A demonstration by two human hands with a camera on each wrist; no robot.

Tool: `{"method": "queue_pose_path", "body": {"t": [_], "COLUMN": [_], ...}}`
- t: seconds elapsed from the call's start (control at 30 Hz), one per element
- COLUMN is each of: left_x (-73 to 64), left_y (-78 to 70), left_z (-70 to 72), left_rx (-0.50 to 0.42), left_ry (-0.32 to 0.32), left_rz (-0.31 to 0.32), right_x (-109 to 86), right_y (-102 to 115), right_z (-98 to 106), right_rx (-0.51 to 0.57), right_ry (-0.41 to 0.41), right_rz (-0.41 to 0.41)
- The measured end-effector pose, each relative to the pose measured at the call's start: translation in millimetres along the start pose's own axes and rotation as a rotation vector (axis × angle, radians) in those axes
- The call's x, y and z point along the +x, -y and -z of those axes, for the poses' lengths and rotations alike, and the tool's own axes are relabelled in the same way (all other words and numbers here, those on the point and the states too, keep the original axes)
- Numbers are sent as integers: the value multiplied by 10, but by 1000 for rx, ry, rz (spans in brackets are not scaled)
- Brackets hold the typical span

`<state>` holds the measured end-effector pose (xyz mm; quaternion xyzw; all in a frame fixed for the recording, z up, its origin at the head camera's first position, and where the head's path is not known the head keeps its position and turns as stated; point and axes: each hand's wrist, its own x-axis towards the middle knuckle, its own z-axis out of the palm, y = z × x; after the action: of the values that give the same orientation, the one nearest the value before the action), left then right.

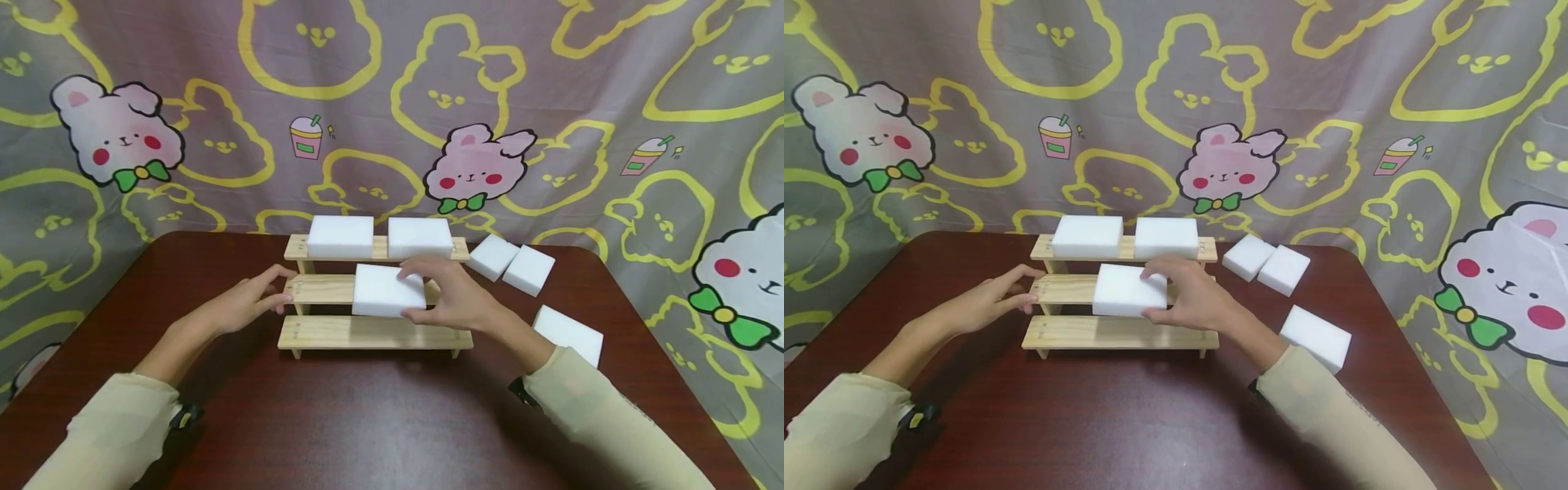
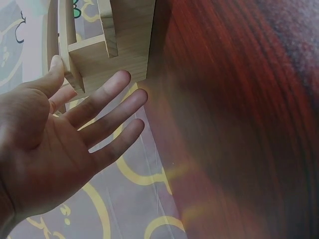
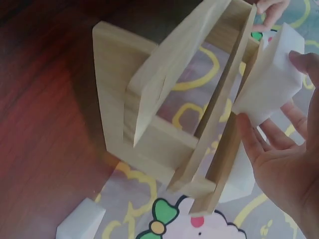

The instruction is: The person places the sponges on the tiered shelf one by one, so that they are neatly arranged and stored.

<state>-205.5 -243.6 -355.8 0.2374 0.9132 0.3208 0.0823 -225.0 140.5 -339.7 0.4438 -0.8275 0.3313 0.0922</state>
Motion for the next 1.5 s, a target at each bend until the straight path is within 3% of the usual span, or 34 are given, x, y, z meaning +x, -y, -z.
{"method": "queue_pose_path", "body": {"t": [0.5, 0.9, 1.5], "left_x": [2, 1, 13], "left_y": [-8, 22, 34], "left_z": [12, -10, -14], "left_rx": [2, -4, 13], "left_ry": [8, 2, -6], "left_rz": [10, 9, 13], "right_x": [64, 69, 333], "right_y": [61, 39, 143], "right_z": [-202, -233, -493], "right_rx": [-98, -68, -77], "right_ry": [9, 9, -41], "right_rz": [-56, -25, 15]}}
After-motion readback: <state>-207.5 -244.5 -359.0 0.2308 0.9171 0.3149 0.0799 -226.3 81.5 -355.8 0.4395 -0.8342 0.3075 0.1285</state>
